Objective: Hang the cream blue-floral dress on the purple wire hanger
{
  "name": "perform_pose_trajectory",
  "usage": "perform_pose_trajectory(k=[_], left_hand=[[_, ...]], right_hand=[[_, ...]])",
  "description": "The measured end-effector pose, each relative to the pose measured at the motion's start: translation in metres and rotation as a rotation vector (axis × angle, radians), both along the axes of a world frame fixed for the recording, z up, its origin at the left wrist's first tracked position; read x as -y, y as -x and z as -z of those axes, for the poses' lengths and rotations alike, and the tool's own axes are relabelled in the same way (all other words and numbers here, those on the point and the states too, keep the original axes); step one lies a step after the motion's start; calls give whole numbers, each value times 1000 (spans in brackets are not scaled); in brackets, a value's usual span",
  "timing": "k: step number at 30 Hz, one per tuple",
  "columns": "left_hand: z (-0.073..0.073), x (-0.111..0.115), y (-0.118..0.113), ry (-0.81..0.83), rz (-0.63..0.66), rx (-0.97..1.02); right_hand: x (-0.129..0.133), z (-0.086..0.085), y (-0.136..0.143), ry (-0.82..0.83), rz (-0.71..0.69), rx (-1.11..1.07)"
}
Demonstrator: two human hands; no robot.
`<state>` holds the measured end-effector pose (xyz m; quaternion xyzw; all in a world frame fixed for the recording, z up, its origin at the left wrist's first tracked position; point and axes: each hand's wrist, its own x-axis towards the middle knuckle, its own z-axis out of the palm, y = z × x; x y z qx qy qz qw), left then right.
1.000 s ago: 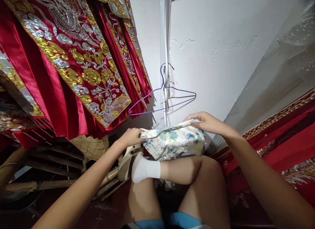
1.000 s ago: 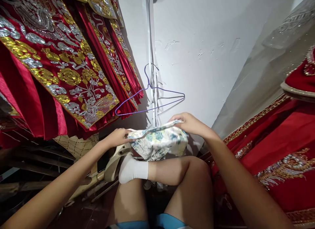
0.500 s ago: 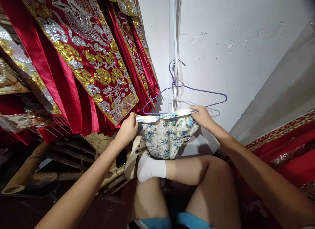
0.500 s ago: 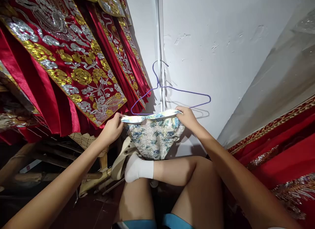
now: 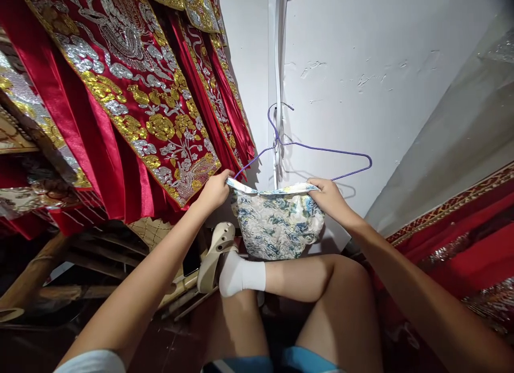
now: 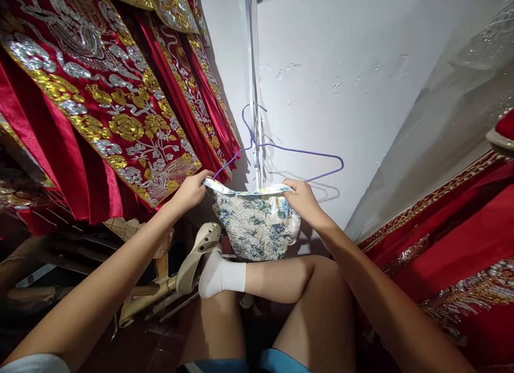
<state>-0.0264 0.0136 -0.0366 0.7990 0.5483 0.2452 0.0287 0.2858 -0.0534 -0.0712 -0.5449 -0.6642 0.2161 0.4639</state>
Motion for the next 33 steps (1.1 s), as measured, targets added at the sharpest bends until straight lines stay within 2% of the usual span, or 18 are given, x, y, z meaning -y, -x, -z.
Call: perform_pose_trajectory(k=[3, 6, 8, 10, 13, 18, 22, 25, 27, 30, 32, 33], left_hand=[[-13, 3, -16, -155, 221, 242], [-15, 5, -32, -228, 289, 356], [-13, 6, -36, -290, 279, 372], [-11, 5, -37, -330, 275, 361], [-11, 2, -37, -326, 279, 332], [-10, -1, -36, -326, 268, 362], [-10, 2, -35, -345, 231, 338], [-14, 4, -31, -354, 236, 312], [-17, 3, -23, -408, 202, 361], [-23, 0, -9, -432, 60, 548], [-27, 0, -6, -337, -8, 650], [-30, 0, -9, -295, -11, 672]], right_hand=[[5, 3, 5, 41, -89, -57], [12, 8, 1, 0, -133, -75], [16, 9, -10, -101, -39, -81], [17, 7, -27, -207, 129, -65], [10, -4, -54, -242, 335, 69], [-4, -33, -71, -201, 446, 264], [-3, -42, -68, -187, 496, 283], [4, -50, -73, -125, 435, 288], [13, -60, -78, -44, 328, 229], [25, -75, -81, 188, 19, -52], [30, -75, -73, 299, -178, -311], [31, -71, -66, 320, -235, -412]])
